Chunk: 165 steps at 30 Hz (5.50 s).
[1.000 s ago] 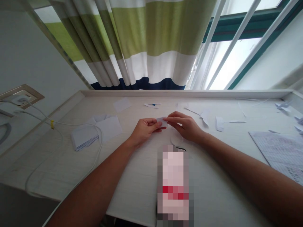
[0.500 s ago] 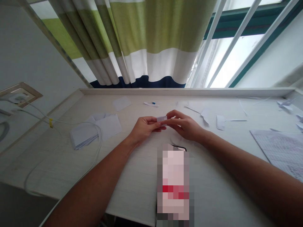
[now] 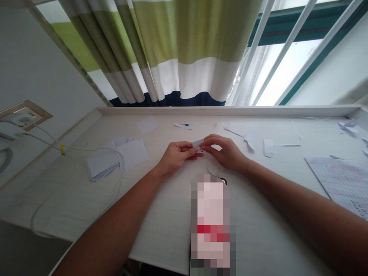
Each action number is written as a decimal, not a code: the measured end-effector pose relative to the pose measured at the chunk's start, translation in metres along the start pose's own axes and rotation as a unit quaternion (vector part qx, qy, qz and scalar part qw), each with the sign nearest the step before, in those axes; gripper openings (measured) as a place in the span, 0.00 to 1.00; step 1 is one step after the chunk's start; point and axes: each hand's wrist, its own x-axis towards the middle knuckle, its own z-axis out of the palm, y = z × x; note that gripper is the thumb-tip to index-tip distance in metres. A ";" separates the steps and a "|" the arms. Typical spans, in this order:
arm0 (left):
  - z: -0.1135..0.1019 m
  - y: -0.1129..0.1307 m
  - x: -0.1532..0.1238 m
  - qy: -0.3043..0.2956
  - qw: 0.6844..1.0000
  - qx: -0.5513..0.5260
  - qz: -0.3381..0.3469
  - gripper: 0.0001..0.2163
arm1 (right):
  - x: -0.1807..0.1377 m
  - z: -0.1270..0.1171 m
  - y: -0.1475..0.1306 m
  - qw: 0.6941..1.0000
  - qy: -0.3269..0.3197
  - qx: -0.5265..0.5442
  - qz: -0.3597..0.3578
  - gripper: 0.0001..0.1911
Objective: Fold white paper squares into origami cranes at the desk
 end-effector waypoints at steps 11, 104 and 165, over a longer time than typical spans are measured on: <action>-0.001 -0.002 -0.002 -0.035 0.998 0.048 0.013 0.17 | 0.001 0.005 -0.006 0.987 0.047 0.117 0.099 0.12; 0.013 0.000 -0.010 0.007 0.996 0.072 0.044 0.20 | 0.003 0.007 -0.018 0.945 -0.028 0.278 0.167 0.22; 0.010 0.001 -0.009 0.005 0.999 0.033 -0.027 0.16 | 0.003 0.014 -0.013 0.950 0.063 0.274 0.136 0.15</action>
